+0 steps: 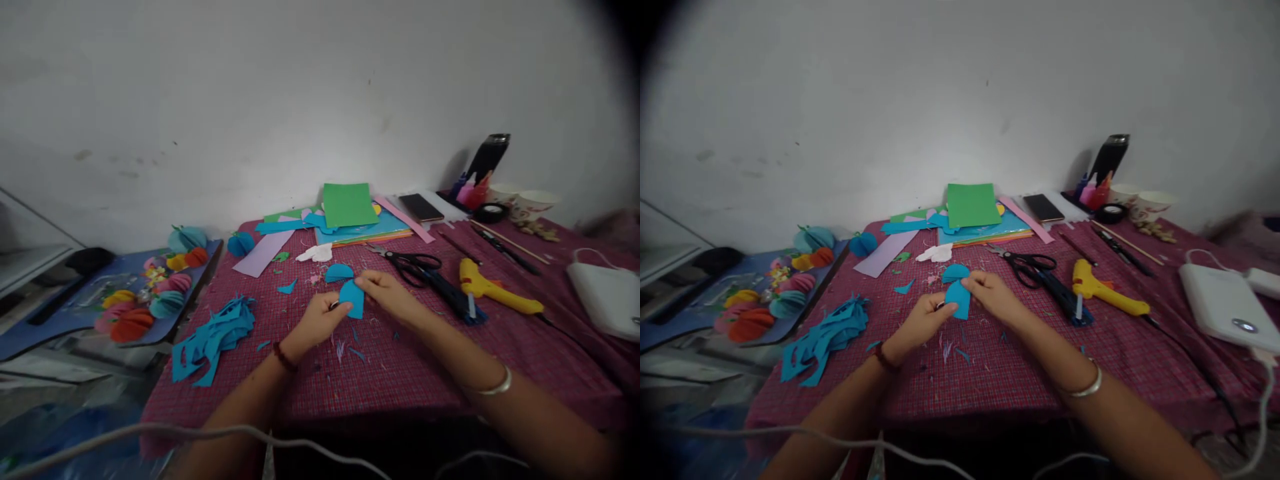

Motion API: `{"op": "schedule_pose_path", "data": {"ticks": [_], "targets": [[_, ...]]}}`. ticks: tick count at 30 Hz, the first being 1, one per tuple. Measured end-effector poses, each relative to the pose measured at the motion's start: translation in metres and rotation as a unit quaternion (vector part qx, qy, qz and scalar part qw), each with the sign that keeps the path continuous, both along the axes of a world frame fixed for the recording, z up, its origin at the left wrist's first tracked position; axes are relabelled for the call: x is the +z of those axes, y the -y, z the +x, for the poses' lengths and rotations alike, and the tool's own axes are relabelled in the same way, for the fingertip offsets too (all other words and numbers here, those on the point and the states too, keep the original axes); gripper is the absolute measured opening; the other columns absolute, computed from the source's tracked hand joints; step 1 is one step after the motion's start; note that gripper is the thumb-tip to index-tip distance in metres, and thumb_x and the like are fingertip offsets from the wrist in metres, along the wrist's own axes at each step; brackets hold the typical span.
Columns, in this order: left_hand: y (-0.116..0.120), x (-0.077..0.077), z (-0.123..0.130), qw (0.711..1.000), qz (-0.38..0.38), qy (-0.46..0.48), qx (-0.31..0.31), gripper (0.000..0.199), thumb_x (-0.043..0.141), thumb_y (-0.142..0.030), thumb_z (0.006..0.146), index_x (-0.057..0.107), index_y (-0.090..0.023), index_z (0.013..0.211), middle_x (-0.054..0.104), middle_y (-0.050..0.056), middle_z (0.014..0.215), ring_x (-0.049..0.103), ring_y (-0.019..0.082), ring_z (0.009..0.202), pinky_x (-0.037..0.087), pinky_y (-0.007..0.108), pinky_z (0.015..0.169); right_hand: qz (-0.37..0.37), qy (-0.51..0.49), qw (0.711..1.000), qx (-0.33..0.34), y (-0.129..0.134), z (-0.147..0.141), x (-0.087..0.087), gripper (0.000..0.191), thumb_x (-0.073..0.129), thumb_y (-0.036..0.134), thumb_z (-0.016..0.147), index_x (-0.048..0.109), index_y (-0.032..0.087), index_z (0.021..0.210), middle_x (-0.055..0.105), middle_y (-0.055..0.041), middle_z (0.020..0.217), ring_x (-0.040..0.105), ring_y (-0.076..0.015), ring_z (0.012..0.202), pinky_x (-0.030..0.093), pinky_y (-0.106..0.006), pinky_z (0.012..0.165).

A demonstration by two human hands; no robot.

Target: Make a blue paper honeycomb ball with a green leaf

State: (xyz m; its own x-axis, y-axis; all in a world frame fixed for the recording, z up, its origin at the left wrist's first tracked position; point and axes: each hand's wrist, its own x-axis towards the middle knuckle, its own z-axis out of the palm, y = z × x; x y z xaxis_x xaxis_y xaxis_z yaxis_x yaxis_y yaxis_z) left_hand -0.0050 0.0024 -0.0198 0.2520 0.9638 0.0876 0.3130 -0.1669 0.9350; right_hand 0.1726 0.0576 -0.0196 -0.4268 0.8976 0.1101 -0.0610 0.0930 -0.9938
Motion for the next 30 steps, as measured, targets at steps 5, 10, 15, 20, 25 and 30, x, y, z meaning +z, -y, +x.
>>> {"op": "schedule_pose_path", "data": {"ticks": [5,10,15,20,25,30], "targets": [[0.001,-0.006,0.001,1.000,-0.011,0.022,-0.001,0.042,0.059,-0.053,0.079,0.049,-0.018,0.058,0.037,-0.005,0.057,0.032,0.011,0.057,0.028,0.024,0.054,0.004,-0.049,0.993,-0.103,-0.013,0.017,0.003,0.047,0.056,0.065,0.081,0.045,0.022,0.064,0.040,0.0067,0.052,0.035,-0.0089,0.044,0.030,-0.023,0.045],[-0.001,-0.009,0.002,0.998,-0.018,0.051,0.021,0.041,0.057,-0.052,0.081,0.046,-0.018,0.060,0.037,-0.005,0.058,0.033,0.010,0.056,0.028,0.024,0.053,-0.020,-0.021,1.000,-0.008,0.001,0.007,0.003,0.044,0.069,0.061,0.072,0.058,0.018,0.072,0.056,0.0018,0.063,0.050,-0.0108,0.053,0.040,-0.023,0.049],[-0.003,-0.008,0.003,0.996,-0.003,0.076,0.039,0.032,0.067,-0.043,0.073,0.046,-0.019,0.070,0.042,-0.005,0.066,0.039,0.011,0.063,0.034,0.024,0.058,-0.023,-0.004,0.999,0.030,0.013,-0.011,-0.001,0.043,0.077,0.055,0.064,0.061,0.016,0.073,0.058,0.0033,0.063,0.048,-0.0090,0.052,0.038,-0.022,0.049],[-0.003,-0.007,0.008,0.996,-0.003,0.081,0.037,0.025,0.067,-0.026,0.068,0.044,-0.020,0.065,0.039,-0.007,0.060,0.035,0.010,0.058,0.030,0.023,0.055,-0.007,0.007,1.000,0.005,0.009,-0.003,-0.006,0.039,0.076,0.052,0.066,0.058,0.018,0.066,0.052,0.0039,0.055,0.045,-0.0094,0.047,0.036,-0.022,0.045],[-0.001,-0.014,0.015,0.993,-0.026,0.107,0.040,0.019,0.062,-0.013,0.063,0.044,-0.019,0.060,0.037,-0.008,0.057,0.035,0.010,0.057,0.027,0.023,0.053,0.045,-0.006,0.996,-0.078,-0.020,0.013,0.016,0.034,0.064,0.052,0.079,0.049,0.022,0.070,0.050,0.0050,0.061,0.046,-0.0094,0.053,0.039,-0.023,0.053],[-0.003,-0.013,0.010,0.985,-0.062,0.148,0.060,0.011,0.055,-0.013,0.069,0.055,-0.018,0.078,0.044,-0.006,0.066,0.039,0.010,0.059,0.033,0.023,0.056,0.147,0.172,0.972,0.061,-0.048,-0.043,0.053,0.026,0.064,0.039,0.082,0.058,0.019,0.066,0.052,0.0031,0.056,0.047,-0.0107,0.053,0.035,-0.025,0.052]]}}
